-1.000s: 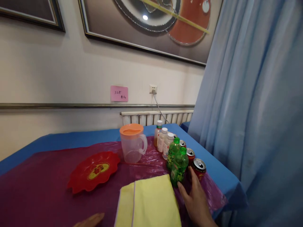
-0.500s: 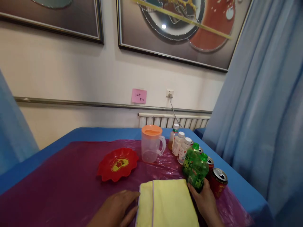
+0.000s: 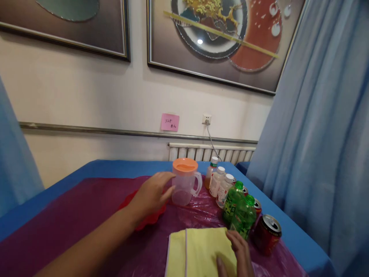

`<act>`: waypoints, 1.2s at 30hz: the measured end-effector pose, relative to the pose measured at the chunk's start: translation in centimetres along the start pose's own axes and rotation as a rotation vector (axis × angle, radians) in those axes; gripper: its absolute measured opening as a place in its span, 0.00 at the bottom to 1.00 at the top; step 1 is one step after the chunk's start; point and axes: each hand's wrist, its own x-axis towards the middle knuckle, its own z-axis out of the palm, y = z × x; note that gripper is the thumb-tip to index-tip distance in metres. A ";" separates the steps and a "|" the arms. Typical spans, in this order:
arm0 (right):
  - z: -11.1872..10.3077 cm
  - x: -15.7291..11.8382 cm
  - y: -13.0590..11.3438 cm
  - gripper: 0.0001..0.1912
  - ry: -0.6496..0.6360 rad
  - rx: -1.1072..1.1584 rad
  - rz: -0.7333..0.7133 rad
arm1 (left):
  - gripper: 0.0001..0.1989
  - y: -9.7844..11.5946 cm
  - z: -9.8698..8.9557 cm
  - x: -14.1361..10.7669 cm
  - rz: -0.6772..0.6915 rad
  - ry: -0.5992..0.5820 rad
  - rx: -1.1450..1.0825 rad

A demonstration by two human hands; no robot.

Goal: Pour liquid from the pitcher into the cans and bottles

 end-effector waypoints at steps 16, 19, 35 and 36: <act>11.3 14.0 -3.8 0.32 -0.193 0.414 0.473 | 0.17 -2.4 0.6 14.3 0.007 -0.487 0.158; 13.5 15.2 -4.5 0.26 -0.264 0.530 0.481 | 0.16 -2.2 0.9 14.4 0.018 -0.504 0.236; 11.4 16.4 -8.0 0.28 -0.069 0.610 0.395 | 0.09 1.7 -1.8 14.0 0.280 -0.475 0.339; 11.5 15.8 -7.9 0.28 -0.077 0.592 0.406 | 0.09 1.7 -1.5 13.5 0.286 -0.488 0.339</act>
